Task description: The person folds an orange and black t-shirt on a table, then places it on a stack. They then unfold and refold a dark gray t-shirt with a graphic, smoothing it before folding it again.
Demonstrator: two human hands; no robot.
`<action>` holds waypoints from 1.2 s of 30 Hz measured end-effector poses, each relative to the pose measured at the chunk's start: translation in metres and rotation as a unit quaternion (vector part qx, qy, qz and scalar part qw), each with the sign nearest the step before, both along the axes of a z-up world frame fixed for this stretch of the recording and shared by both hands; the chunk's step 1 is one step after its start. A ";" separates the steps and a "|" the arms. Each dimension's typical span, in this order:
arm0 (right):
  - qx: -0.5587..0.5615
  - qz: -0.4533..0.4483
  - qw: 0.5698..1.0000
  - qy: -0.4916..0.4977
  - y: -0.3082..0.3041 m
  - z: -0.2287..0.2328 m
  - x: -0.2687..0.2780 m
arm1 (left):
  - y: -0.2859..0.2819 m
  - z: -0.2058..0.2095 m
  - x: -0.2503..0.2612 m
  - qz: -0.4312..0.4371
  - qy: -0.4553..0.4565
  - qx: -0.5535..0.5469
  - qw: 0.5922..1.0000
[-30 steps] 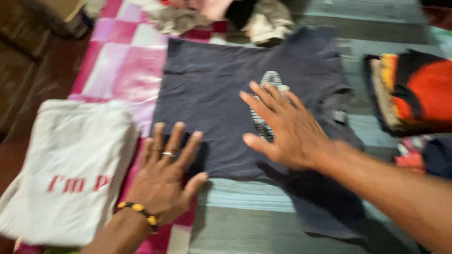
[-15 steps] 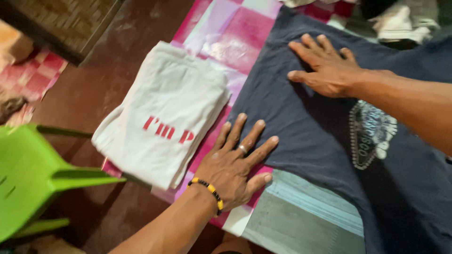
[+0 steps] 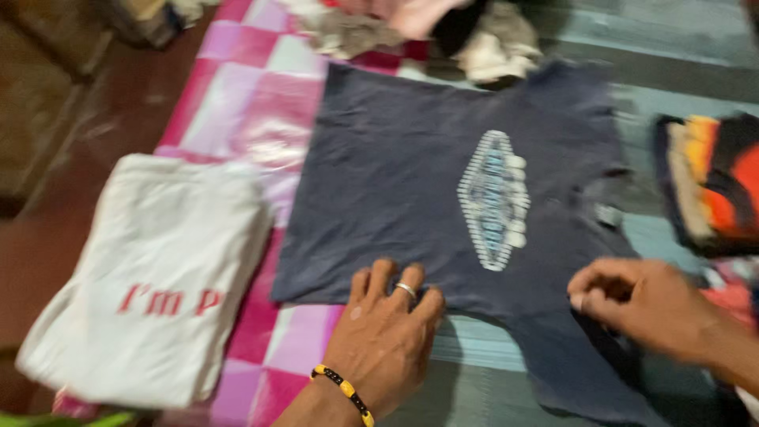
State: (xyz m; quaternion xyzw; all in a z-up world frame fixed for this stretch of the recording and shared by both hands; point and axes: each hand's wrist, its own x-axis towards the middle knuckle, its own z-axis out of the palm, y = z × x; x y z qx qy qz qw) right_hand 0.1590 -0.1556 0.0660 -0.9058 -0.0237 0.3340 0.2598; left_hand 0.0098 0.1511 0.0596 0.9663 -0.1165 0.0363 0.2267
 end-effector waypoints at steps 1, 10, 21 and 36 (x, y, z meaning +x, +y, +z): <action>-0.005 -0.031 0.999 0.014 -0.016 -0.007 -0.010 | -0.008 0.002 0.007 -0.024 0.051 0.001 0.998; 0.041 0.041 0.992 -0.116 -0.054 -0.033 -0.086 | -0.052 0.012 0.038 -0.086 0.138 0.044 0.986; 0.058 -0.121 0.984 -0.119 -0.044 -0.011 -0.021 | -0.132 0.016 0.055 -0.115 0.160 0.038 0.980; 0.056 -0.043 0.995 -0.066 -0.040 -0.001 -0.044 | -0.070 -0.004 0.036 0.068 0.031 -0.079 0.994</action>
